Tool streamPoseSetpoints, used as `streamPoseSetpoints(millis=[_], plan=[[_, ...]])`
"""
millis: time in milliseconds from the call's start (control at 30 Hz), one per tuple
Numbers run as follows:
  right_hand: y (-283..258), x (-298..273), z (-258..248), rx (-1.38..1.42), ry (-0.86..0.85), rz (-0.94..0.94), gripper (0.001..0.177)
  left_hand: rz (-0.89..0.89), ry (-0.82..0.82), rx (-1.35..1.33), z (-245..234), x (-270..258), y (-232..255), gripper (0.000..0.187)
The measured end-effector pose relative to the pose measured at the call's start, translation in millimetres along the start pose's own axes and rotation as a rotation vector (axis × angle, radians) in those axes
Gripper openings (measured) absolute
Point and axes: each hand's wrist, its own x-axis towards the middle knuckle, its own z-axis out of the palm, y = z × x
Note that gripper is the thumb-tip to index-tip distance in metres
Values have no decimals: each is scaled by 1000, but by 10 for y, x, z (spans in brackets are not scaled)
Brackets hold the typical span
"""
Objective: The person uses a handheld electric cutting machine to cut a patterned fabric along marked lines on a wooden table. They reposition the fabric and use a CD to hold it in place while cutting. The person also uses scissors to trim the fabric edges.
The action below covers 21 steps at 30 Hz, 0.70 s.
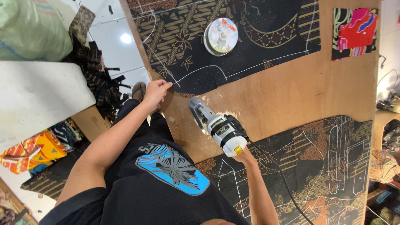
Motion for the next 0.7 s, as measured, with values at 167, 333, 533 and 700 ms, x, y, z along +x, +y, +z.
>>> streamPoseSetpoints(millis=[167, 333, 533, 700], plan=[[-203, 142, -9, 2, 19, -150, 36, 2, 25, 12, 48, 18, -3, 26], [-397, 198, 34, -137, 66, -417, 32, 66, 24, 11, 0, -8, -129, 24], [-398, 272, 175, -31, 68, -218, 34, 217, 102, 144, -5, -92, -33, 19], [-146, 275, 345, 2, 40, -199, 43, 486, 312, 881, -110, -232, 162, 32]])
